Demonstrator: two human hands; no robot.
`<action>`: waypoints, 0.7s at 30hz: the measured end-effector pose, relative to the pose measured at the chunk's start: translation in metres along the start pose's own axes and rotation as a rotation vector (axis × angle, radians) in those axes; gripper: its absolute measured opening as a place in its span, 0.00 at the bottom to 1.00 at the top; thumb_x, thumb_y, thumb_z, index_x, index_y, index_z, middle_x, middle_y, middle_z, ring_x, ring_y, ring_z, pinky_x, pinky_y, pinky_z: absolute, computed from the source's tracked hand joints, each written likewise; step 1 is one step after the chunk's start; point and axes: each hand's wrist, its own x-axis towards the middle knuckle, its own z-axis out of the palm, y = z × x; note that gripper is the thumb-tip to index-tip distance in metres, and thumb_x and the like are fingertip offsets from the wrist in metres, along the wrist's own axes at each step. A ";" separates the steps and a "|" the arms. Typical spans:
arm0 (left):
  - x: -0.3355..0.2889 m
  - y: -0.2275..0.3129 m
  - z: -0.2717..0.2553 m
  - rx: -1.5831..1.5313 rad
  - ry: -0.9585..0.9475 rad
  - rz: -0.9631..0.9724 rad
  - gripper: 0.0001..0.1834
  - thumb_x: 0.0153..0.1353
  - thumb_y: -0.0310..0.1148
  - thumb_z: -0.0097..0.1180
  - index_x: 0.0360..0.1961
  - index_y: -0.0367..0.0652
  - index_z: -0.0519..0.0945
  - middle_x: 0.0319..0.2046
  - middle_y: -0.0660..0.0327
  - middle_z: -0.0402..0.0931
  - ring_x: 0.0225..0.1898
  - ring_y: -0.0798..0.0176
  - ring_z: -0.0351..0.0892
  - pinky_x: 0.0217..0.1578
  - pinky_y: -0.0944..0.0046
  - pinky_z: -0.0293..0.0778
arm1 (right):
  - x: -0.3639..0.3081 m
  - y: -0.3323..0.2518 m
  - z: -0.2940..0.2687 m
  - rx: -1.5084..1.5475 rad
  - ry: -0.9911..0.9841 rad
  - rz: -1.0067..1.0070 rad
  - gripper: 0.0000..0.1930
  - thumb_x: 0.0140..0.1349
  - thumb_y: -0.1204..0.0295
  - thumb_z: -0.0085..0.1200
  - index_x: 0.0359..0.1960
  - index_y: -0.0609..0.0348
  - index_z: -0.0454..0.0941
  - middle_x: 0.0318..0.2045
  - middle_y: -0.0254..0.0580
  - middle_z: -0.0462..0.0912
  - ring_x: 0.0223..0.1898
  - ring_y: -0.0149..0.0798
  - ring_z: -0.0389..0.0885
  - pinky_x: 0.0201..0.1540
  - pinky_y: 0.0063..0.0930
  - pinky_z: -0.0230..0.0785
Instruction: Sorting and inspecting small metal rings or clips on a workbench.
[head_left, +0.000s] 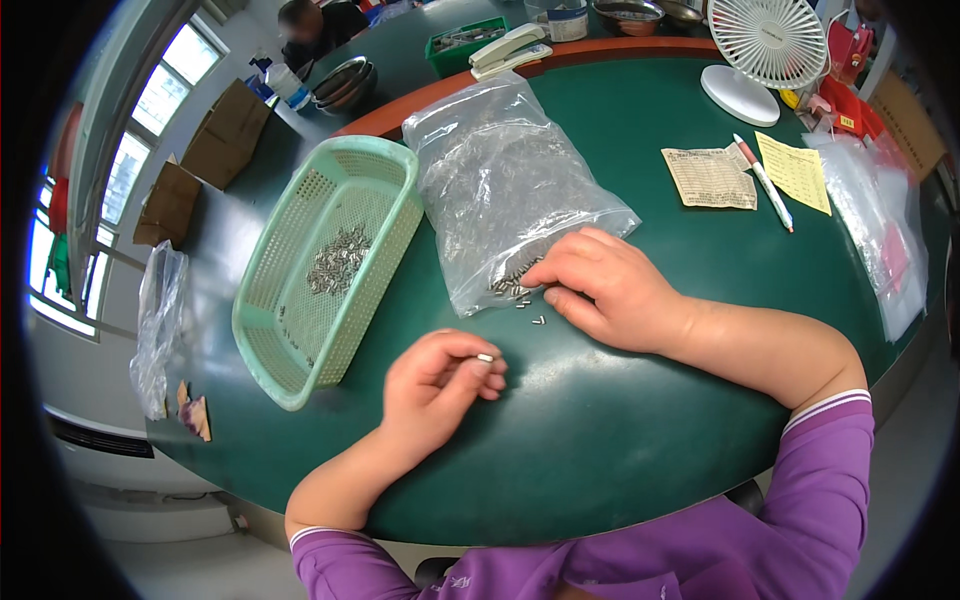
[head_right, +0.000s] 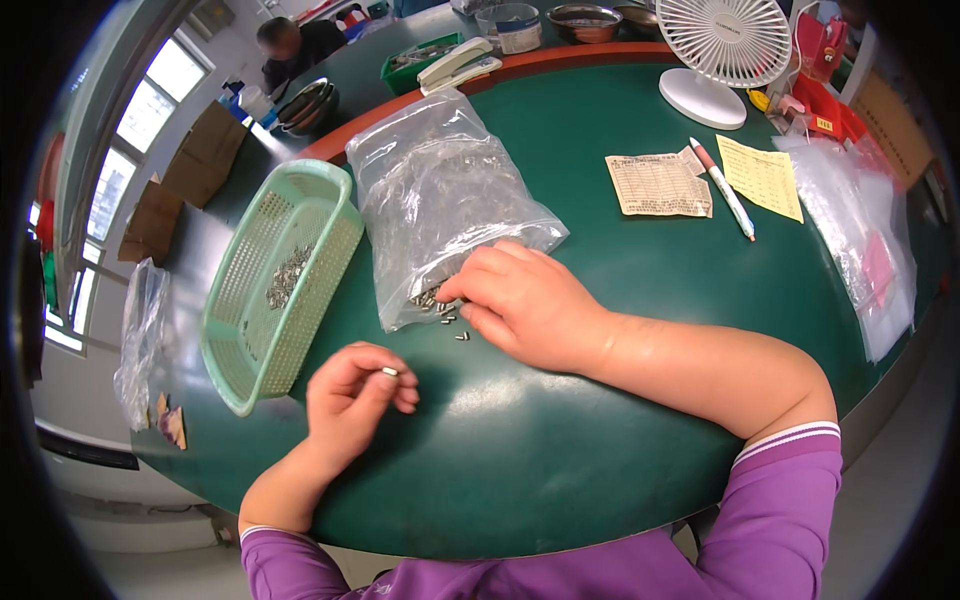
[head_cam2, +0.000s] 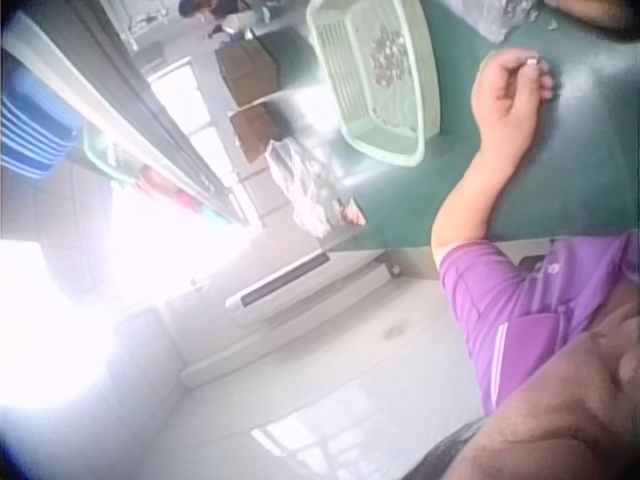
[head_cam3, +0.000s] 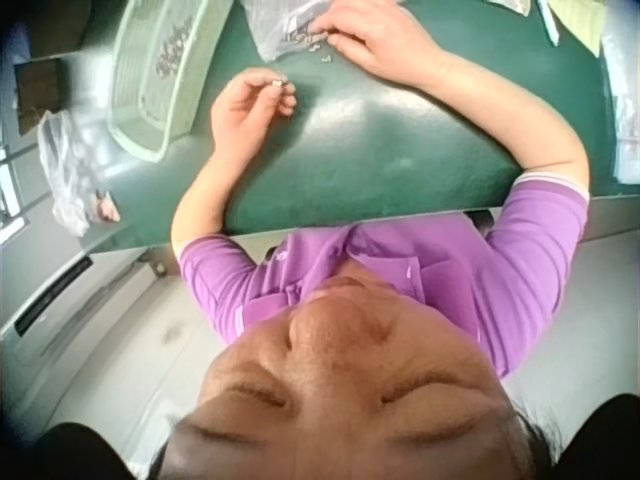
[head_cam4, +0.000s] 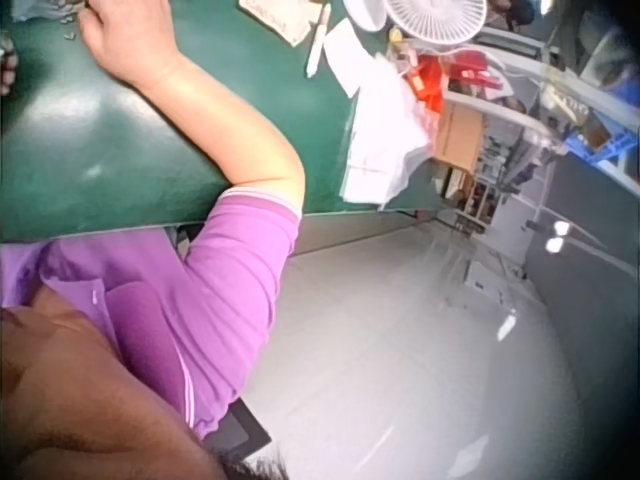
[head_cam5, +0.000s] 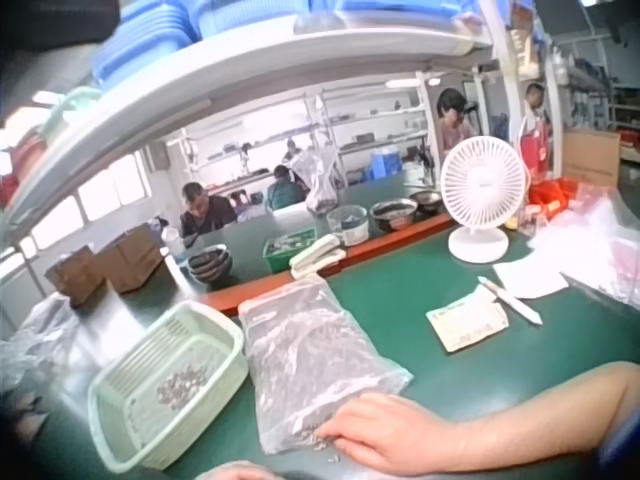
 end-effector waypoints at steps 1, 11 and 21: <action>0.003 0.009 -0.008 0.135 0.057 0.121 0.06 0.67 0.19 0.51 0.44 0.35 0.76 0.38 0.56 0.78 0.35 0.67 0.80 0.35 0.69 0.79 | 0.000 0.000 0.000 -0.003 0.001 -0.002 0.14 0.55 0.76 0.61 0.45 0.53 0.81 0.37 0.38 0.78 0.41 0.45 0.77 0.44 0.37 0.71; 0.027 0.054 -0.069 1.245 0.819 0.556 0.19 0.60 0.20 0.57 0.53 0.38 0.73 0.49 0.56 0.76 0.48 0.59 0.77 0.48 0.61 0.73 | -0.007 0.002 0.004 -0.101 -0.173 -0.044 0.14 0.56 0.66 0.62 0.44 0.51 0.81 0.39 0.36 0.73 0.46 0.42 0.72 0.51 0.38 0.64; 0.014 -0.008 0.006 1.023 -0.287 0.467 0.28 0.49 0.28 0.67 0.53 0.39 0.76 0.56 0.50 0.71 0.55 0.43 0.72 0.56 0.47 0.68 | -0.007 0.004 0.007 -0.087 -0.135 -0.040 0.08 0.55 0.67 0.62 0.36 0.52 0.80 0.37 0.36 0.74 0.45 0.43 0.73 0.48 0.38 0.65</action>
